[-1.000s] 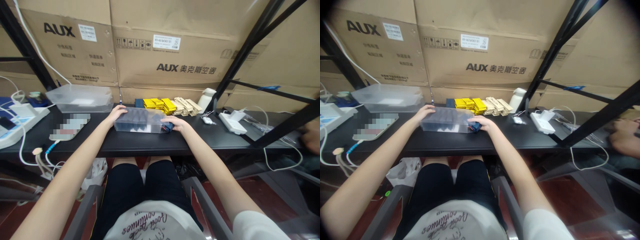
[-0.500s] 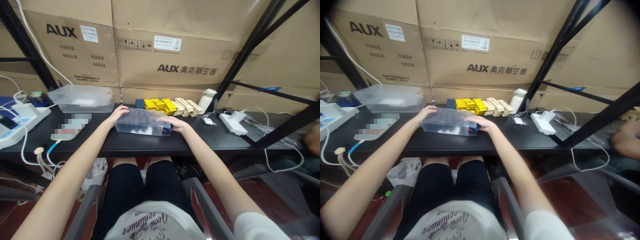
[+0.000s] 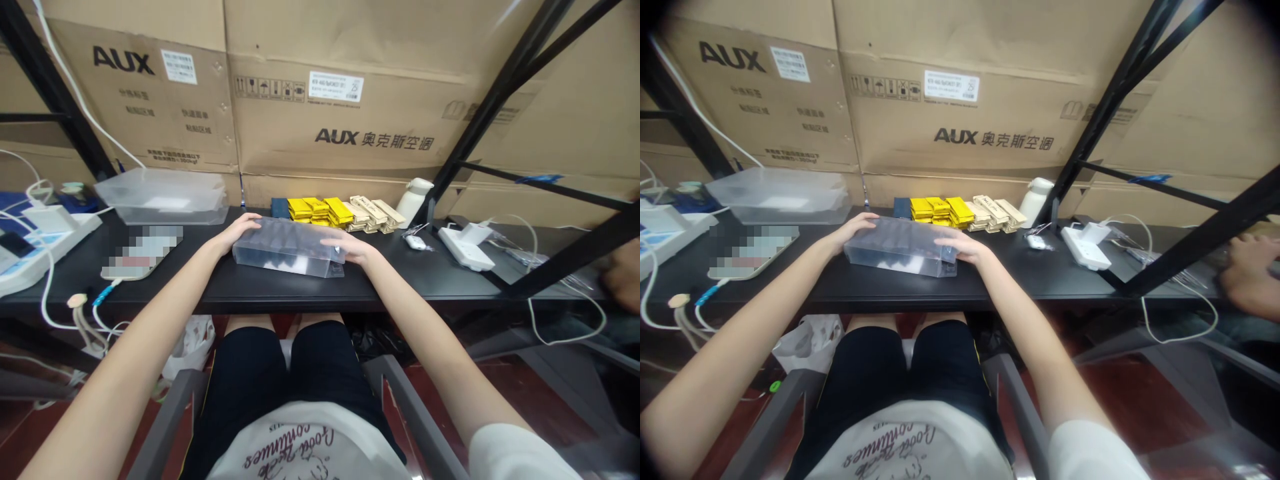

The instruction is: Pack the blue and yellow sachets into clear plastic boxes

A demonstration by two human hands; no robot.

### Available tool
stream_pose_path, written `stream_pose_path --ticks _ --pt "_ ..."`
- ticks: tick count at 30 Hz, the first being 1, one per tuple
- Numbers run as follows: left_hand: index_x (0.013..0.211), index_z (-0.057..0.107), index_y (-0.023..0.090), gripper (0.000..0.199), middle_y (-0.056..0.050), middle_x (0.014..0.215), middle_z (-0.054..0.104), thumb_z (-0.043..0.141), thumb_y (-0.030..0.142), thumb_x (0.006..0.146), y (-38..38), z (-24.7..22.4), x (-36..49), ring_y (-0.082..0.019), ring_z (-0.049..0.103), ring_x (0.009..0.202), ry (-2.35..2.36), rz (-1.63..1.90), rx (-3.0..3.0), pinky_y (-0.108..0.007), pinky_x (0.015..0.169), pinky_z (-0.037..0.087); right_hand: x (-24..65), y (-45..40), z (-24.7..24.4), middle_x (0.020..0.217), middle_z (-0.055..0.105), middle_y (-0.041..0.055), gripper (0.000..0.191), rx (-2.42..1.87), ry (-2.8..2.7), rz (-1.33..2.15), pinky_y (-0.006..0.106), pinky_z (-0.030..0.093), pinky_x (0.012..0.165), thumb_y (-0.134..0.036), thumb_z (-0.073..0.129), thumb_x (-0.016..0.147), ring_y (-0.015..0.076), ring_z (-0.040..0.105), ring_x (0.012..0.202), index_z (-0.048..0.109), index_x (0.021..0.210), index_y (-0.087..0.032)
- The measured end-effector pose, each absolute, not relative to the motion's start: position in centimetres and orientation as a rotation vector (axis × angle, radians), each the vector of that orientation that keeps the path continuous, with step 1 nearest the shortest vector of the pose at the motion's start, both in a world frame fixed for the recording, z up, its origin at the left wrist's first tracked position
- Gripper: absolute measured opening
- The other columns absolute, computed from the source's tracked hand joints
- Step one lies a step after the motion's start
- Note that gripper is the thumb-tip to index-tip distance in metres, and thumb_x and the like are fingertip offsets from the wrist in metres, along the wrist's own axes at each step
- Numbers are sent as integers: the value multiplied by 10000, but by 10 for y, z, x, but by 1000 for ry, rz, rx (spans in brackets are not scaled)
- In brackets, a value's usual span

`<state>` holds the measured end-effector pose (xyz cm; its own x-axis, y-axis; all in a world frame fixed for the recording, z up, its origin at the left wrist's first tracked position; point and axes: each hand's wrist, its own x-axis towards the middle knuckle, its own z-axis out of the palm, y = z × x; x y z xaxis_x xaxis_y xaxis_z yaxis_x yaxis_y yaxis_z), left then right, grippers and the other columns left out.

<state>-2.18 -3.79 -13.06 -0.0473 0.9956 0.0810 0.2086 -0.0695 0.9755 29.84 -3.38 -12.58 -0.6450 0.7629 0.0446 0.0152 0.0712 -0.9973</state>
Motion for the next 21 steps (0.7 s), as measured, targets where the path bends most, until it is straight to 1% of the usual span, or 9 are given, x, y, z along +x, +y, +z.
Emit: stream_pose_path --ticks 2,4,7,10,13,16,19,21 --pt "1021 649 225 464 8 912 677 679 318 567 -41 -130 -21 -223 640 841 1325 1170 1397 -307 741 484 298 -35 -126 1378 575 64 554 -780 -1788 1590 396 432 1081 -261 736 766 252 531 1263 587 1297 -200" --pt "1039 639 226 483 7 937 674 675 320 567 -42 -130 -20 -220 639 860 1302 1152 1403 -307 763 483 297 -35 -126 1402 552 81 560 -803 -1809 1525 410 404 1099 -294 728 777 259 512 1283 580 1305 -182" --pt "1059 626 233 498 6 948 665 674 328 573 -42 -130 -20 -225 635 872 1301 1135 1416 -317 778 481 298 -36 -124 1435 518 65 544 -821 -1895 1401 421 335 1145 -360 712 797 250 462 1334 582 1305 -217" --pt "1060 621 247 496 11 947 651 689 332 576 -40 -132 -20 -233 628 892 1330 1130 1440 -325 795 475 301 -36 -119 1463 484 43 504 -779 -2089 1309 438 257 1181 -397 714 792 260 376 1393 617 1262 -243" --pt "1044 621 254 476 16 952 640 693 329 578 -39 -132 -20 -236 621 912 1360 1133 1463 -328 814 468 305 -37 -117 1458 487 43 504 -702 -2220 1324 452 249 1179 -420 702 795 268 361 1397 619 1261 -247" --pt "1037 625 254 465 18 938 638 686 331 582 -40 -132 -19 -236 621 904 1372 1134 1471 -331 814 468 306 -36 -118 1432 512 45 497 -702 -2220 1346 450 271 1170 -395 705 795 258 401 1368 617 1263 -254" --pt "1029 631 252 458 17 915 641 688 327 580 -41 -131 -18 -238 622 895 1378 1145 1467 -335 809 471 304 -34 -121 1448 492 27 516 -737 -2167 1312 435 233 1193 -318 758 742 249 362 1395 632 1239 -269" --pt "1018 638 247 456 14 902 643 696 323 572 -41 -131 -18 -236 625 884 1376 1155 1458 -337 804 475 302 -33 -122 1468 471 1 568 -746 -2097 1324 425 236 1195 -266 772 710 239 348 1406 615 1256 -294"
